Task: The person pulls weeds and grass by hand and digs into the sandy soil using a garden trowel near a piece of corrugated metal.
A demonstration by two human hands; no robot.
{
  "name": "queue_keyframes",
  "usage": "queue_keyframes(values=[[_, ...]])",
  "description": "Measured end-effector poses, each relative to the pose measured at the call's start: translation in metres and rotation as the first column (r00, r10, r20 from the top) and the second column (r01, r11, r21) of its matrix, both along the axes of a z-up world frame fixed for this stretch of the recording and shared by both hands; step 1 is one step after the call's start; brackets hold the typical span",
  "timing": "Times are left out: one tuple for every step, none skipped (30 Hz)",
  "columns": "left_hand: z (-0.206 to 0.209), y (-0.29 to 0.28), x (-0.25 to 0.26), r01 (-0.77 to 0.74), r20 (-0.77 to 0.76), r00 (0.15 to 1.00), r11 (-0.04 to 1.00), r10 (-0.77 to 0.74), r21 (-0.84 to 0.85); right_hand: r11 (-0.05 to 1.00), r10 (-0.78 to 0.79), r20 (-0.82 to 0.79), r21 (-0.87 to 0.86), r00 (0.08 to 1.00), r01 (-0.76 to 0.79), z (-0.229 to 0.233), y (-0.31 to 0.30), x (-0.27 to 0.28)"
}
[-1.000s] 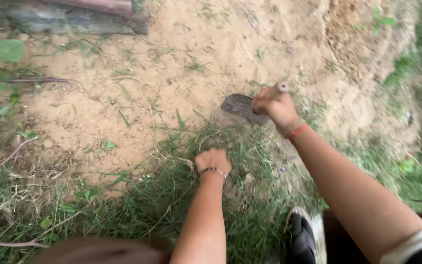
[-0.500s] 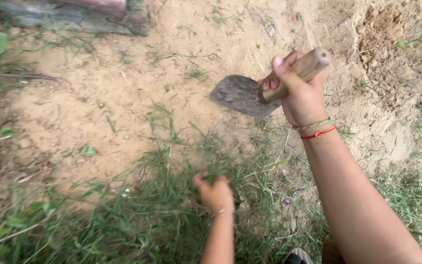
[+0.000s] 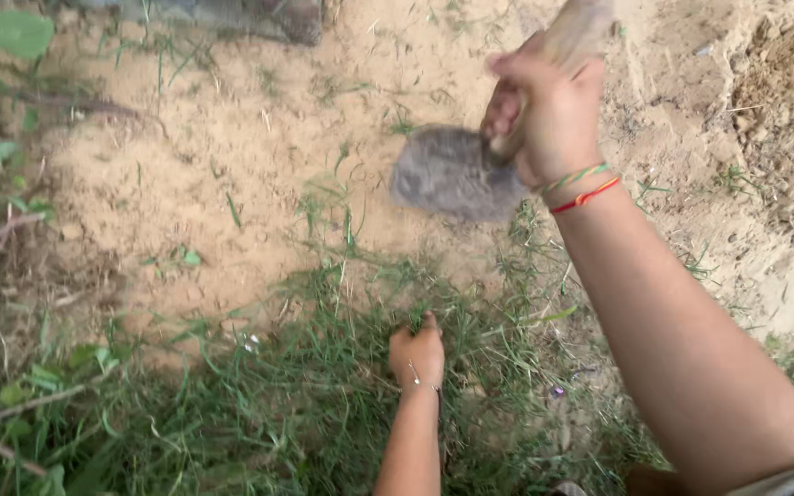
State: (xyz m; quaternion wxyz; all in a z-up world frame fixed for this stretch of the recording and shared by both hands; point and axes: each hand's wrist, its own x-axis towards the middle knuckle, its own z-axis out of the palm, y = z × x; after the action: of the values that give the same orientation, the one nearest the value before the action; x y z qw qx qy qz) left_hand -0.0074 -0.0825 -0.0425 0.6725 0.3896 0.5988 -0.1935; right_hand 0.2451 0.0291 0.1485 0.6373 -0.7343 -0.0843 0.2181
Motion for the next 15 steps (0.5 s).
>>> queue_keyframes(values=[[0.004, -0.001, -0.001, -0.009, 0.001, 1.000, 1.000, 0.009, 0.003, 0.992, 0.009, -0.028, 0.127, 1.000, -0.006, 0.001, -0.003, 0.002], [0.005, 0.001, 0.003, -0.023, 0.012, 1.000, 1.000, 0.022, 0.015, 0.992, -0.036, 0.108, -0.119, 0.993, 0.049, -0.012, -0.003, -0.009], [0.007, 0.002, 0.004, -0.097, 0.051, 0.994, 0.995, 0.098, -0.022, 0.929, -0.048, 0.250, -0.346, 0.967, 0.136, -0.028, -0.004, -0.027], [0.010, 0.001, 0.000, -0.171, 0.082, 0.981, 0.983, 0.176, -0.060, 0.942, -0.140, 0.017, -0.306, 0.990, 0.138, -0.042, -0.006, -0.043], [0.012, -0.001, -0.002, -0.243, 0.111, 0.961, 0.965, 0.253, -0.100, 0.951, -0.214, -0.221, -0.270, 0.952, 0.151, -0.051, -0.007, -0.052], [0.010, 0.002, -0.002, -0.227, 0.063, 0.970, 0.969, 0.233, -0.099, 0.953, -0.156, -0.228, -0.290, 0.961, 0.086, -0.054, -0.006, -0.049], [0.007, 0.002, 0.000, -0.210, 0.015, 0.977, 0.973, 0.213, -0.099, 0.951, -0.096, -0.235, -0.308, 0.967, 0.020, -0.053, -0.004, -0.044], [0.008, -0.006, -0.001, -0.189, -0.039, 0.982, 0.975, 0.186, -0.115, 0.939, -0.046, -0.243, -0.342, 0.969, -0.041, -0.049, -0.008, -0.041], [0.007, -0.013, -0.006, -0.215, 0.030, 0.975, 0.971, 0.219, -0.100, 0.915, 0.000, -0.149, -0.400, 0.989, -0.061, -0.043, -0.010, -0.035], [0.004, -0.018, -0.010, -0.246, 0.102, 0.962, 0.966, 0.254, -0.080, 0.888, 0.059, -0.053, -0.453, 0.997, -0.076, -0.036, -0.007, -0.025], [0.001, -0.023, -0.012, -0.278, 0.174, 0.943, 0.959, 0.284, -0.059, 0.943, 0.036, -0.060, -0.329, 0.998, -0.054, -0.024, -0.007, -0.012], [-0.002, -0.027, -0.013, -0.279, 0.122, 0.952, 0.960, 0.281, -0.035, 0.980, 0.014, -0.075, -0.199, 0.997, -0.029, -0.014, -0.009, -0.003], [-0.005, -0.031, -0.012, -0.278, 0.070, 0.958, 0.960, 0.278, -0.012, 0.995, 0.022, -0.067, -0.094, 0.998, -0.029, -0.012, -0.010, 0.001], [-0.008, -0.034, -0.010, -0.269, 0.025, 0.963, 0.963, 0.269, 0.012, 1.000, 0.023, -0.053, 0.015, 0.998, -0.022, -0.011, -0.013, 0.004], [-0.011, -0.035, -0.011, -0.276, 0.060, 0.960, 0.961, 0.274, 0.033, 0.992, 0.021, -0.039, 0.124, 0.999, -0.016, -0.015, -0.016, 0.006]])
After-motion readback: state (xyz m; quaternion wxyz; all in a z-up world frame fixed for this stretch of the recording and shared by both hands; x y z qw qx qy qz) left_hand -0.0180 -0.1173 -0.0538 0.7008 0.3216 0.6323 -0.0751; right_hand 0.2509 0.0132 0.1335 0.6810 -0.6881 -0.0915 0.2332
